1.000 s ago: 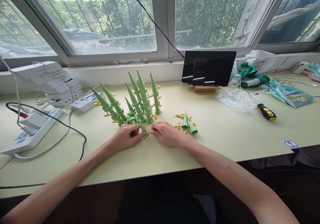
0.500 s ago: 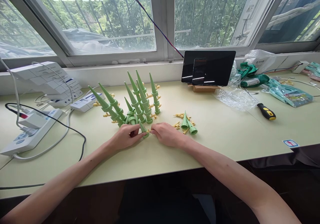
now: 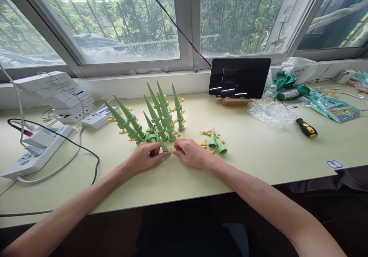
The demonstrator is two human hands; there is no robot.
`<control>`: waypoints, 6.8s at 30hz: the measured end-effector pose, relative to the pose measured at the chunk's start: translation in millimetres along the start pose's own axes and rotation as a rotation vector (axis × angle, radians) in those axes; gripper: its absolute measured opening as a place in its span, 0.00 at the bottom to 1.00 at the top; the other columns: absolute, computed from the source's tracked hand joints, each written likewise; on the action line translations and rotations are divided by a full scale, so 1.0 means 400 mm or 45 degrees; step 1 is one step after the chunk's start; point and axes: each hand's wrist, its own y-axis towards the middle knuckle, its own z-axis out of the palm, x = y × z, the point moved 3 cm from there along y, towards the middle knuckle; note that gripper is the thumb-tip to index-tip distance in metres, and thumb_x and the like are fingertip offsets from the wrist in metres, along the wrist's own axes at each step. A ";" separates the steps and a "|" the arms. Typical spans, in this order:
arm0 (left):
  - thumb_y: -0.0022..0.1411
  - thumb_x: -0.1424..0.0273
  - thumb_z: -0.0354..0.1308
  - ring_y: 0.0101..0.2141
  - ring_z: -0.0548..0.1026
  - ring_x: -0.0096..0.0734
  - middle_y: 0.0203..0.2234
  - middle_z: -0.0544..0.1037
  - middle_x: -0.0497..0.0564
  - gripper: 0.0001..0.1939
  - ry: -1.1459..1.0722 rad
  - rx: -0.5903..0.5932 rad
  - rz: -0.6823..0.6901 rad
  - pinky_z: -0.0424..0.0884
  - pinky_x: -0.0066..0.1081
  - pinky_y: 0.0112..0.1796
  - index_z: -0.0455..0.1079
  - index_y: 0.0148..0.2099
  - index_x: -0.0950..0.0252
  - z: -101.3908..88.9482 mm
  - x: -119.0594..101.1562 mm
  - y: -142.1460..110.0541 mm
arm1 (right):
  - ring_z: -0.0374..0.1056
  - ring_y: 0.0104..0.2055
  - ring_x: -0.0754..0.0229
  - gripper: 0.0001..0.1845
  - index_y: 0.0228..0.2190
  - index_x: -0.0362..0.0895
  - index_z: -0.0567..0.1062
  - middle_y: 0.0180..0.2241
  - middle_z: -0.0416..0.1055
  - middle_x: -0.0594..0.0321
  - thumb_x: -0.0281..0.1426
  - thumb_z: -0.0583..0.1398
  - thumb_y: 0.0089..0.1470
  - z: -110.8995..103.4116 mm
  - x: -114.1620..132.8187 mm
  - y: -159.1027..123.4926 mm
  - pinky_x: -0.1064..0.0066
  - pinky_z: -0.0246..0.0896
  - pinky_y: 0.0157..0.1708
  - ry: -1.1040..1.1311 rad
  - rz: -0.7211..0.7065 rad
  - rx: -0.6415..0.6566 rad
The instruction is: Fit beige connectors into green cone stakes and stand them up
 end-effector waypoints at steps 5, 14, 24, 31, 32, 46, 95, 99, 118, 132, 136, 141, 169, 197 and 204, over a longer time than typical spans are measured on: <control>0.61 0.67 0.59 0.17 0.54 0.19 0.14 0.56 0.39 0.19 0.014 -0.005 -0.036 0.54 0.24 0.20 0.54 0.23 0.64 0.000 -0.001 -0.002 | 0.60 0.27 0.64 0.05 0.32 0.43 0.69 0.27 0.67 0.64 0.29 0.57 0.61 0.008 -0.007 0.000 0.72 0.55 0.30 0.008 -0.022 -0.035; 0.62 0.68 0.57 0.16 0.56 0.20 0.13 0.58 0.39 0.07 -0.034 -0.023 0.010 0.57 0.23 0.21 0.70 0.32 0.65 0.001 -0.021 0.000 | 0.60 0.27 0.64 0.04 0.32 0.42 0.69 0.26 0.66 0.66 0.27 0.58 0.60 0.014 -0.002 0.000 0.73 0.55 0.30 0.052 -0.064 -0.066; 0.63 0.69 0.58 0.16 0.54 0.19 0.12 0.60 0.38 0.07 -0.079 -0.051 0.083 0.59 0.21 0.21 0.75 0.38 0.66 0.005 -0.026 0.000 | 0.61 0.28 0.64 0.05 0.31 0.42 0.69 0.28 0.69 0.64 0.26 0.57 0.61 0.017 -0.002 -0.002 0.73 0.55 0.30 0.041 -0.113 -0.061; 0.63 0.69 0.58 0.16 0.61 0.18 0.15 0.70 0.43 0.08 -0.083 -0.062 0.108 0.60 0.21 0.21 0.77 0.38 0.67 0.004 -0.029 0.000 | 0.64 0.30 0.63 0.05 0.33 0.42 0.70 0.30 0.71 0.62 0.27 0.56 0.62 0.023 -0.003 -0.002 0.73 0.56 0.31 -0.018 -0.106 -0.019; 0.63 0.69 0.58 0.16 0.62 0.18 0.16 0.71 0.44 0.08 -0.082 -0.063 0.110 0.61 0.21 0.21 0.77 0.38 0.67 0.003 -0.029 0.000 | 0.64 0.30 0.63 0.06 0.33 0.42 0.70 0.30 0.71 0.62 0.28 0.55 0.63 0.024 -0.002 -0.002 0.73 0.56 0.31 -0.027 -0.108 -0.011; 0.62 0.69 0.57 0.16 0.61 0.19 0.17 0.73 0.45 0.09 -0.083 -0.049 0.077 0.60 0.22 0.22 0.77 0.38 0.67 0.007 -0.019 -0.004 | 0.65 0.30 0.63 0.12 0.32 0.41 0.73 0.29 0.72 0.60 0.31 0.53 0.65 0.021 0.008 0.002 0.72 0.58 0.32 -0.020 -0.107 -0.027; 0.63 0.69 0.58 0.16 0.50 0.18 0.13 0.56 0.38 0.07 -0.405 0.069 -0.049 0.52 0.22 0.18 0.73 0.37 0.68 0.012 -0.023 -0.006 | 0.65 0.30 0.62 0.10 0.31 0.41 0.73 0.29 0.72 0.60 0.29 0.55 0.64 0.021 0.006 -0.002 0.72 0.58 0.32 -0.028 -0.122 0.005; 0.62 0.69 0.58 0.17 0.50 0.18 0.14 0.53 0.37 0.07 -0.418 0.079 -0.077 0.51 0.21 0.18 0.71 0.39 0.68 0.011 -0.022 -0.003 | 0.66 0.29 0.62 0.11 0.30 0.41 0.73 0.28 0.72 0.60 0.28 0.55 0.64 0.019 0.008 0.000 0.72 0.58 0.32 -0.039 -0.098 0.026; 0.63 0.68 0.58 0.16 0.49 0.18 0.14 0.52 0.37 0.08 -0.474 0.121 -0.088 0.49 0.22 0.18 0.72 0.40 0.68 0.007 -0.024 0.006 | 0.65 0.28 0.63 0.12 0.28 0.41 0.72 0.27 0.71 0.61 0.28 0.55 0.64 0.016 0.012 0.002 0.72 0.56 0.30 -0.069 -0.097 0.039; 0.62 0.69 0.57 0.17 0.51 0.18 0.14 0.53 0.37 0.09 -0.381 0.133 -0.150 0.51 0.22 0.20 0.73 0.42 0.68 0.011 -0.016 0.004 | 0.65 0.33 0.61 0.04 0.33 0.42 0.71 0.31 0.71 0.61 0.26 0.57 0.61 0.010 0.004 -0.001 0.71 0.59 0.33 -0.054 -0.111 0.023; 0.62 0.68 0.57 0.18 0.50 0.19 0.15 0.51 0.38 0.09 -0.384 0.148 -0.142 0.51 0.23 0.20 0.73 0.41 0.68 0.014 -0.014 0.002 | 0.65 0.32 0.61 0.06 0.32 0.42 0.71 0.31 0.71 0.60 0.26 0.56 0.62 0.011 0.004 -0.001 0.72 0.58 0.33 -0.067 -0.127 0.029; 0.63 0.67 0.56 0.18 0.50 0.19 0.15 0.51 0.38 0.10 -0.398 0.149 -0.130 0.51 0.23 0.20 0.74 0.41 0.69 0.012 -0.016 0.000 | 0.63 0.30 0.63 0.11 0.29 0.41 0.71 0.28 0.69 0.61 0.27 0.54 0.64 0.011 0.008 0.000 0.73 0.56 0.32 -0.115 -0.150 0.038; 0.63 0.68 0.57 0.18 0.50 0.19 0.15 0.52 0.38 0.10 -0.421 0.165 -0.148 0.51 0.23 0.20 0.74 0.42 0.68 0.017 -0.013 0.002 | 0.64 0.31 0.64 0.03 0.33 0.42 0.72 0.30 0.70 0.64 0.24 0.59 0.59 0.012 0.001 -0.004 0.73 0.58 0.32 0.039 -0.166 -0.042; 0.63 0.63 0.57 0.17 0.51 0.19 0.14 0.59 0.40 0.12 -0.473 0.124 -0.129 0.53 0.23 0.18 0.73 0.36 0.68 0.016 -0.014 0.002 | 0.65 0.31 0.62 0.07 0.35 0.41 0.73 0.30 0.72 0.61 0.31 0.56 0.64 0.008 0.014 0.001 0.72 0.58 0.32 0.011 -0.088 0.012; 0.62 0.66 0.57 0.17 0.51 0.19 0.14 0.53 0.38 0.10 -0.451 0.150 -0.158 0.51 0.23 0.19 0.74 0.39 0.68 0.014 -0.018 0.003 | 0.65 0.31 0.63 0.02 0.35 0.42 0.72 0.31 0.71 0.63 0.24 0.60 0.58 0.010 0.002 -0.004 0.73 0.60 0.33 0.070 -0.111 0.005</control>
